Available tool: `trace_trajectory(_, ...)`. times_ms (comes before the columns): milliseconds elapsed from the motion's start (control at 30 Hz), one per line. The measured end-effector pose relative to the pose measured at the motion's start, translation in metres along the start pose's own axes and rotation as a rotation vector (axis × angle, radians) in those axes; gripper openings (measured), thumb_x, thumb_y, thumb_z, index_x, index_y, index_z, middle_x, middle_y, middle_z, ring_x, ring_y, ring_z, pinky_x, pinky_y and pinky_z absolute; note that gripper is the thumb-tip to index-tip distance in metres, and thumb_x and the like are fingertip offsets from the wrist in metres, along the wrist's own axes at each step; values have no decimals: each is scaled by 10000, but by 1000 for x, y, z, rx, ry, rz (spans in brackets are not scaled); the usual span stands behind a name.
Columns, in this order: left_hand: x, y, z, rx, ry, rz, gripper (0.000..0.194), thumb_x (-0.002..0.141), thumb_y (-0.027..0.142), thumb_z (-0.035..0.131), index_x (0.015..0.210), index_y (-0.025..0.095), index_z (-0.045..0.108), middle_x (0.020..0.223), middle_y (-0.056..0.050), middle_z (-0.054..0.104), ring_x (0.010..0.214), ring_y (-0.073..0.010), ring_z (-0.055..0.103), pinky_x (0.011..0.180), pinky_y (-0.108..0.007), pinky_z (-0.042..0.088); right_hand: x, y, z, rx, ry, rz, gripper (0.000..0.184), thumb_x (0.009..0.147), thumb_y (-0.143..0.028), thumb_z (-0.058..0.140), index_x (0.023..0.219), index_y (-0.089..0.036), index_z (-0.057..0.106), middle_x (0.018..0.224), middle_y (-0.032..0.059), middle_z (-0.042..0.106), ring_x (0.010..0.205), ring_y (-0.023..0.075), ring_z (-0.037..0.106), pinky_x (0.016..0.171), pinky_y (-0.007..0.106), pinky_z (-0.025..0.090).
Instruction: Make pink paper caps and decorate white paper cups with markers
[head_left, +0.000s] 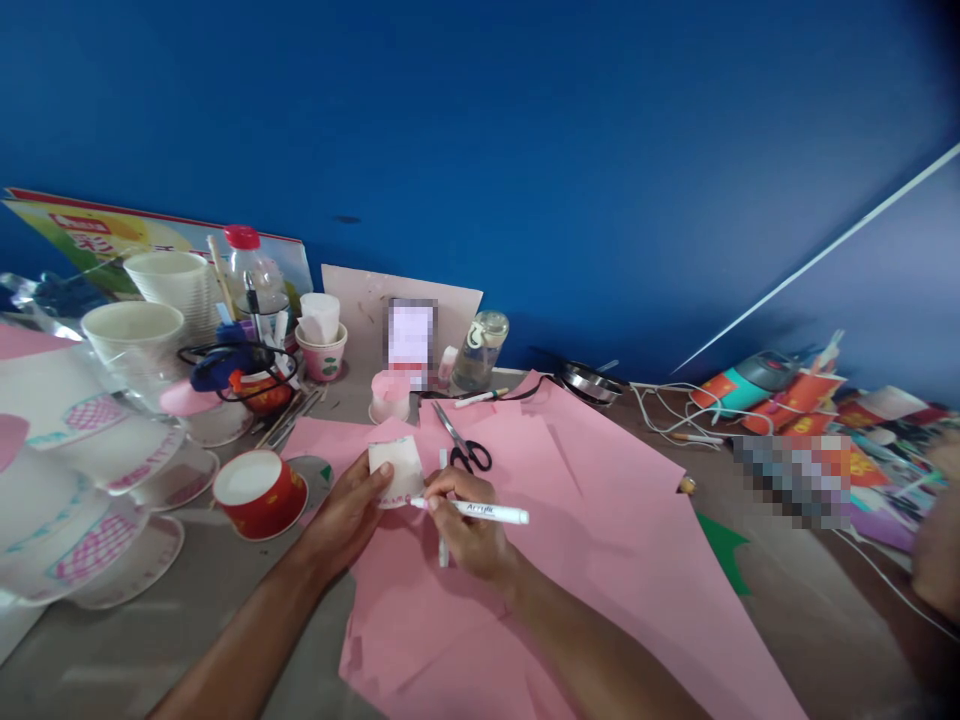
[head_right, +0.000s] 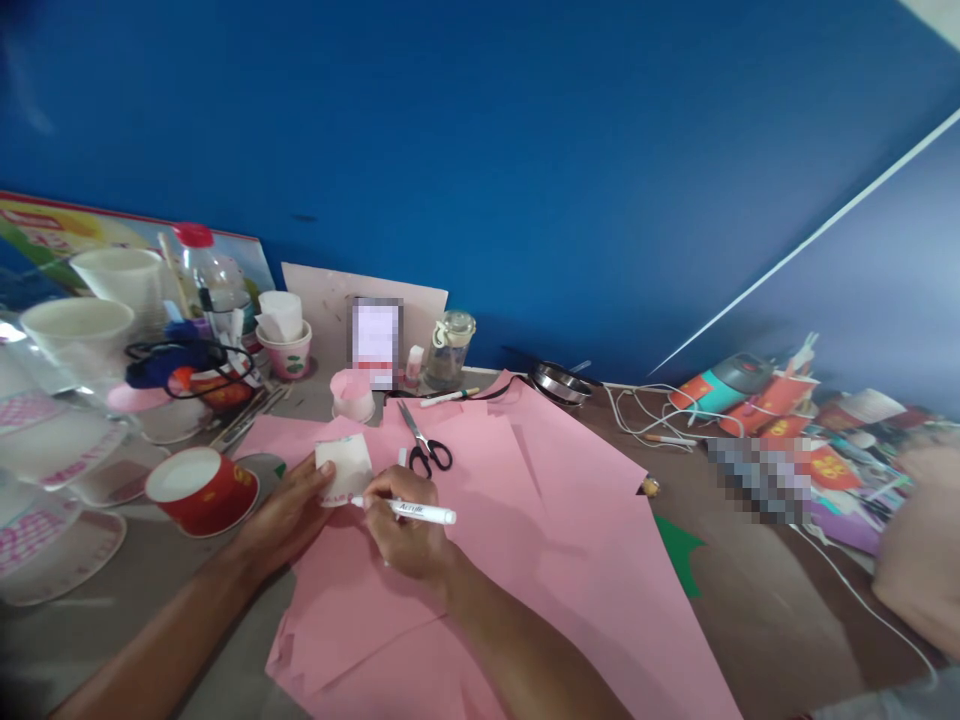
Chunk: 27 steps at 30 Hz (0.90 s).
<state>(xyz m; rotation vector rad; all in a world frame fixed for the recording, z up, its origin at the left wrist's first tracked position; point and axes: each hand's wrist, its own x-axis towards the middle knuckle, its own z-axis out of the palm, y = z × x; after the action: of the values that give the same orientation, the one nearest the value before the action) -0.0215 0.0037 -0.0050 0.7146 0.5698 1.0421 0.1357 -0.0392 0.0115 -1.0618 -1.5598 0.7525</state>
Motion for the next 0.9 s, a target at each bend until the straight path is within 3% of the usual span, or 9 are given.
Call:
trace_trajectory(267, -1, -1, -3, 9, 25, -16, 312, 756, 311, 751, 1013, 153, 672, 962, -65, 700, 925, -216, 621, 825, -313, 475, 1, 2, -2, -18, 32, 24, 139, 809, -221, 521, 685, -197, 580, 643, 13, 597, 586, 144, 520, 574, 281, 423)
trace_trajectory(500, -1, 0, -2, 7, -2, -20, 313, 793, 324, 713, 1049, 146, 678, 993, -88, 708, 936, -235, 634, 837, -332, 488, 1, 6, -4, 140, 104, 125, 150, 819, -251, 511, 693, -201, 577, 614, -1, 574, 565, 137, 509, 534, 259, 410)
trace_trajectory(900, 1, -1, -3, -49, -1, -13, 314, 795, 303, 711, 1079, 172, 677, 975, -74, 721, 921, -230, 652, 873, -348, 487, -1, 8, -2, 84, 60, 51, 145, 823, -223, 518, 695, -214, 586, 640, 10, 576, 667, 174, 570, 619, 299, 454)
